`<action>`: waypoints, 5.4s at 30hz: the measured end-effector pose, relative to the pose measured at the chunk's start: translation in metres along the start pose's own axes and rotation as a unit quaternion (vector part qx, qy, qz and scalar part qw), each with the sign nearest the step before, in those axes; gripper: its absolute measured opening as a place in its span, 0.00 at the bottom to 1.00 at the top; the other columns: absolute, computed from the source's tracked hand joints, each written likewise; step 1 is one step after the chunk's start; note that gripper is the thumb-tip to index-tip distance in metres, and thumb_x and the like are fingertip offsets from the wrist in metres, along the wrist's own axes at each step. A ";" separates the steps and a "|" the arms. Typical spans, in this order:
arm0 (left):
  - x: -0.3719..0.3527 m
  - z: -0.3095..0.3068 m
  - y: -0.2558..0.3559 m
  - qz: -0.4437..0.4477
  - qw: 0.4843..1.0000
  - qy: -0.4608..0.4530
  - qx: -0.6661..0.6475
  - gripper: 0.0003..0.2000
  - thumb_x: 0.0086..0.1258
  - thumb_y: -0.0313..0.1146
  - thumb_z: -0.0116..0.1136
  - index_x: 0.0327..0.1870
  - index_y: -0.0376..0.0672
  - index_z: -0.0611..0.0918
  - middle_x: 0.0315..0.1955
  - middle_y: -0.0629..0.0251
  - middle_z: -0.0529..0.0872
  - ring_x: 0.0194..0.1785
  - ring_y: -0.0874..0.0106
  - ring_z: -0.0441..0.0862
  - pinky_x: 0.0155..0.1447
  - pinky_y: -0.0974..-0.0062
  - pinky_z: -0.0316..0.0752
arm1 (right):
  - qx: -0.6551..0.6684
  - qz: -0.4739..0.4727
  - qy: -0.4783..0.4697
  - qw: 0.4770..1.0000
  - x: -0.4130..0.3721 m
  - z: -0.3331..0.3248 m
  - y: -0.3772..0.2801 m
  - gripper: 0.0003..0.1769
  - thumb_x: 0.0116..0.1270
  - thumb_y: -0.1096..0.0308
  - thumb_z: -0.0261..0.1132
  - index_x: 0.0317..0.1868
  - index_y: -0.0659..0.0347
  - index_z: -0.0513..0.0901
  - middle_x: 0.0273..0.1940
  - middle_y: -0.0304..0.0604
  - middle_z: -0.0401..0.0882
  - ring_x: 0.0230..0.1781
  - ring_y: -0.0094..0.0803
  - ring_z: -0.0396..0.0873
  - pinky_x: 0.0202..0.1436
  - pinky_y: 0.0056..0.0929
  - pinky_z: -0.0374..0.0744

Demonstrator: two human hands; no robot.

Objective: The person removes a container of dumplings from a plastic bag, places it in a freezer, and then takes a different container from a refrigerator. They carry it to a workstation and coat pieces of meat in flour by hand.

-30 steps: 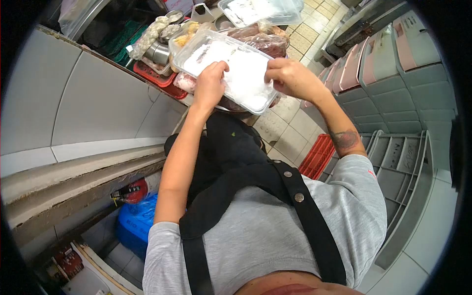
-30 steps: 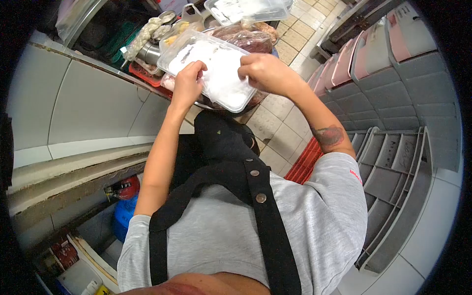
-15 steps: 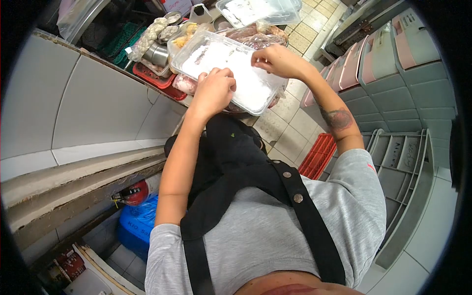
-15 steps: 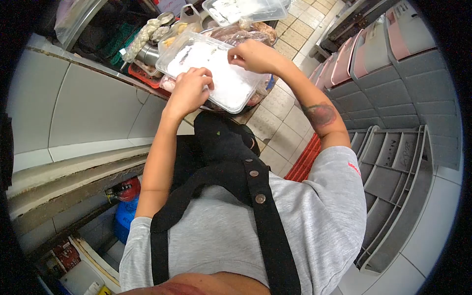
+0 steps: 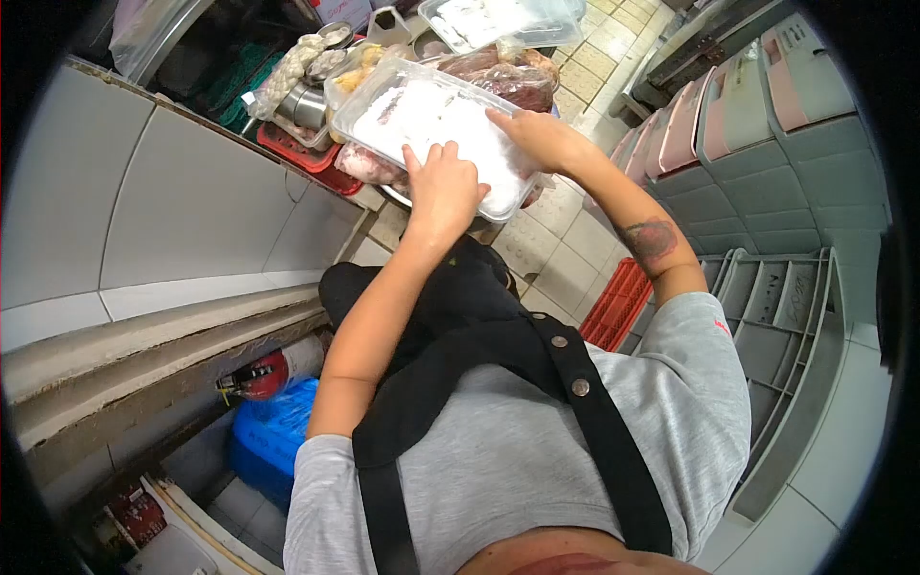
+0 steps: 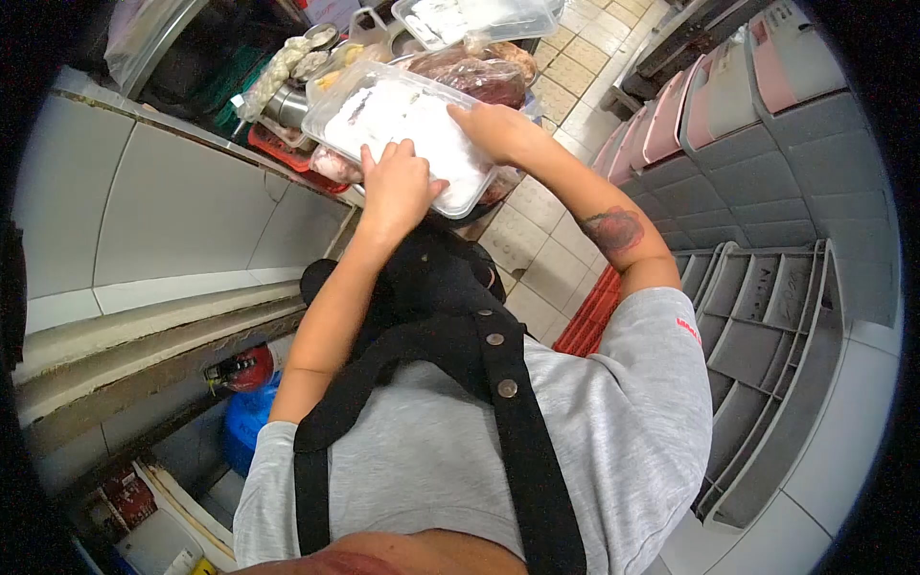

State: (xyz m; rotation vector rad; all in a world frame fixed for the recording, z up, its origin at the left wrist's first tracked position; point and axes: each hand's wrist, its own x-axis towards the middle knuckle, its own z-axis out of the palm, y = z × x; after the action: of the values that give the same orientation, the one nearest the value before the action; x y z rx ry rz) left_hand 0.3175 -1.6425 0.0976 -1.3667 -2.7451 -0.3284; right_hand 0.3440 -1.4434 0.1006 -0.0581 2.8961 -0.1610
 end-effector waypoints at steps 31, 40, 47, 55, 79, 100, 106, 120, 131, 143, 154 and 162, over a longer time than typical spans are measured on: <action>-0.008 0.017 0.042 0.020 0.998 -0.044 -0.046 0.50 0.51 0.65 0.64 0.68 0.31 0.67 0.71 0.49 0.60 0.69 0.48 0.62 0.58 0.38 0.65 | -0.023 -0.327 0.067 0.942 0.187 0.013 -0.022 0.19 0.73 0.55 0.54 0.45 0.61 0.84 0.42 0.48 0.83 0.45 0.49 0.81 0.50 0.43 0.78; -0.005 0.022 0.039 0.041 0.994 -0.104 -0.015 0.44 0.56 0.54 0.64 0.74 0.45 0.62 0.76 0.51 0.52 0.78 0.47 0.49 0.64 0.27 0.56 | -0.082 -0.311 0.042 0.946 0.194 -0.002 -0.028 0.27 0.74 0.45 0.48 0.43 0.61 0.83 0.38 0.54 0.84 0.42 0.53 0.82 0.48 0.48 0.78; -0.006 0.022 0.038 0.045 0.992 -0.114 -0.007 0.41 0.58 0.47 0.63 0.74 0.46 0.61 0.77 0.53 0.50 0.78 0.49 0.49 0.64 0.28 0.57 | -0.068 -0.267 -0.039 0.961 0.211 -0.021 -0.038 0.31 0.68 0.39 0.54 0.39 0.61 0.86 0.38 0.54 0.85 0.42 0.51 0.83 0.47 0.45 0.79; -0.006 0.024 0.037 0.044 0.993 -0.110 -0.015 0.42 0.57 0.46 0.63 0.74 0.45 0.61 0.76 0.52 0.50 0.78 0.49 0.48 0.63 0.27 0.57 | -0.063 -0.298 -0.032 0.952 0.192 -0.032 -0.036 0.32 0.64 0.36 0.59 0.33 0.61 0.85 0.31 0.51 0.84 0.37 0.49 0.83 0.43 0.45 0.79; -0.003 0.030 0.042 0.082 0.992 0.011 -0.094 0.37 0.56 0.46 0.69 0.66 0.41 0.69 0.70 0.50 0.61 0.72 0.49 0.58 0.66 0.31 0.55 | 0.085 -0.330 0.002 0.940 0.087 -0.049 0.008 0.23 0.66 0.52 0.64 0.23 0.65 0.80 0.18 0.53 0.76 0.20 0.51 0.75 0.28 0.45 0.71; -0.037 0.048 0.029 0.086 0.972 0.156 -0.151 0.13 0.53 0.30 0.69 0.41 0.45 0.84 0.39 0.70 0.80 0.45 0.68 0.77 0.55 0.62 0.64 | 0.052 -0.358 -0.069 0.930 0.053 -0.016 0.012 0.19 0.64 0.55 0.65 0.27 0.64 0.82 0.33 0.54 0.80 0.34 0.50 0.79 0.38 0.44 0.75; -0.038 0.049 0.027 0.096 0.971 0.157 -0.152 0.15 0.53 0.30 0.69 0.43 0.46 0.84 0.40 0.70 0.80 0.46 0.68 0.77 0.56 0.62 0.64 | 0.007 -0.336 0.020 0.942 0.039 -0.024 0.012 0.23 0.55 0.55 0.72 0.45 0.61 0.79 0.53 0.50 0.74 0.52 0.48 0.75 0.52 0.41 0.75; -0.038 0.051 0.027 0.113 0.961 0.212 -0.138 0.07 0.59 0.31 0.59 0.37 0.43 0.83 0.34 0.70 0.79 0.42 0.70 0.77 0.54 0.63 0.65 | -0.121 -0.137 0.108 0.977 -0.019 -0.013 -0.006 0.24 0.47 0.63 0.72 0.48 0.44 0.79 0.55 0.29 0.77 0.61 0.30 0.72 0.51 0.38 0.74; -0.040 0.047 0.021 0.111 0.945 0.215 -0.222 0.14 0.54 0.28 0.63 0.43 0.41 0.81 0.38 0.66 0.79 0.47 0.67 0.78 0.60 0.59 0.65 | 0.013 -0.136 -0.022 0.990 -0.019 -0.030 0.000 0.33 0.58 0.59 0.72 0.64 0.47 0.71 0.72 0.41 0.63 0.71 0.45 0.64 0.59 0.53 0.77; -0.048 0.051 0.017 0.106 0.952 0.207 -0.201 0.07 0.50 0.27 0.65 0.29 0.44 0.80 0.29 0.66 0.76 0.40 0.66 0.77 0.64 0.55 0.64 | -0.066 -0.125 -0.065 0.988 0.010 -0.046 -0.013 0.31 0.59 0.58 0.71 0.63 0.51 0.75 0.65 0.45 0.73 0.61 0.44 0.76 0.60 0.45 0.76; -0.049 0.055 0.015 0.106 0.961 0.186 -0.176 0.11 0.49 0.26 0.67 0.35 0.45 0.83 0.30 0.67 0.78 0.41 0.67 0.78 0.64 0.57 0.64 | 0.059 -0.309 0.035 0.949 0.172 0.002 -0.054 0.21 0.69 0.52 0.61 0.50 0.59 0.83 0.50 0.49 0.82 0.48 0.49 0.81 0.55 0.42 0.77; -0.046 0.057 0.019 0.111 0.956 0.216 -0.162 0.02 0.53 0.28 0.62 0.27 0.46 0.80 0.26 0.68 0.77 0.38 0.68 0.78 0.62 0.57 0.65 | 0.057 -0.289 0.063 0.954 0.170 0.011 -0.051 0.23 0.68 0.48 0.61 0.38 0.63 0.84 0.42 0.53 0.83 0.42 0.51 0.82 0.48 0.44 0.78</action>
State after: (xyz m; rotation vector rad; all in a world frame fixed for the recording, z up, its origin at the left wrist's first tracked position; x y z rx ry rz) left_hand 0.3628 -1.6558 0.0387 -1.4396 -2.2242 -0.9677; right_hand 0.1830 -1.5046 0.0556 -0.9056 2.8959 -0.4455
